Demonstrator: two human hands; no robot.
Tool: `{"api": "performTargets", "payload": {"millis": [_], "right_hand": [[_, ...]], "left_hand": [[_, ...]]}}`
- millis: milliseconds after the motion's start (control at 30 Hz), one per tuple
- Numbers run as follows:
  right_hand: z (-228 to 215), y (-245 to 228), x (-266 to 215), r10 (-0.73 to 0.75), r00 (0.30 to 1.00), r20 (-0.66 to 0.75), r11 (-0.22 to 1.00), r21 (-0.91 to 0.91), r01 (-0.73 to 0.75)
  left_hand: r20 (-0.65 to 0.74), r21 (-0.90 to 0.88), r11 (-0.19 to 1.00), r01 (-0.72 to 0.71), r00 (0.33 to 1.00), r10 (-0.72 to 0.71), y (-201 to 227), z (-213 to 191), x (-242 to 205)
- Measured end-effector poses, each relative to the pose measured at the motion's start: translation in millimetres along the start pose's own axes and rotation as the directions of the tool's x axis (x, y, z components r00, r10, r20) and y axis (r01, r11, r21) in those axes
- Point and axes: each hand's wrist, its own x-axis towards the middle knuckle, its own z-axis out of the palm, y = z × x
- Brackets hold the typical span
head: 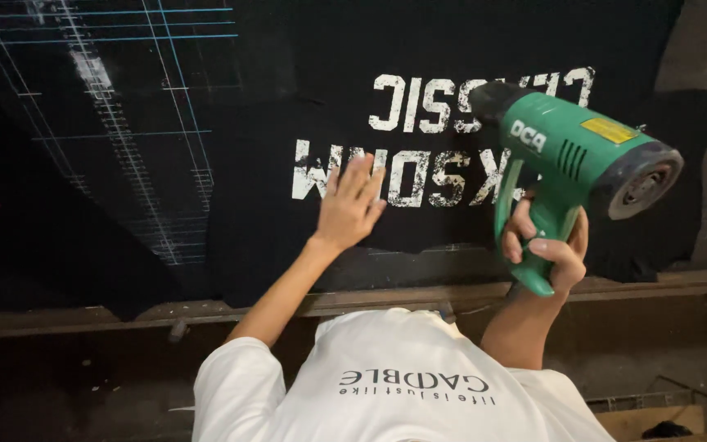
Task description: The person uses a green heat gun to apply heat to a white graphic on a black t-shirt. They hold the heat gun in their right hand and use their left hand to smooth the fabric and check the print while moving the tool across the design.
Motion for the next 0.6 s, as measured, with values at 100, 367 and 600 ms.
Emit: {"api": "performTargets", "payload": {"millis": [100,367,600], "right_hand": [[20.8,11.4,-7.6,-0.201,0.947,-0.249,0.978,-0.108,0.179],[-25.5,-3.4,-23.5,-0.085,0.993,-0.085,0.996,-0.039,0.082],[-6.3,-21.8,-47.6,0.116,0.98,-0.161,0.993,0.043,-0.11]], "left_hand": [[-0.017,-0.009,0.998,-0.055,0.998,0.055,19.1,-2.4,-2.6],[-0.023,0.139,0.988,-0.072,0.997,0.076,28.0,6.8,-6.3],[0.225,0.196,0.977,-0.08,0.974,0.035,28.5,-4.0,-12.1]]}}
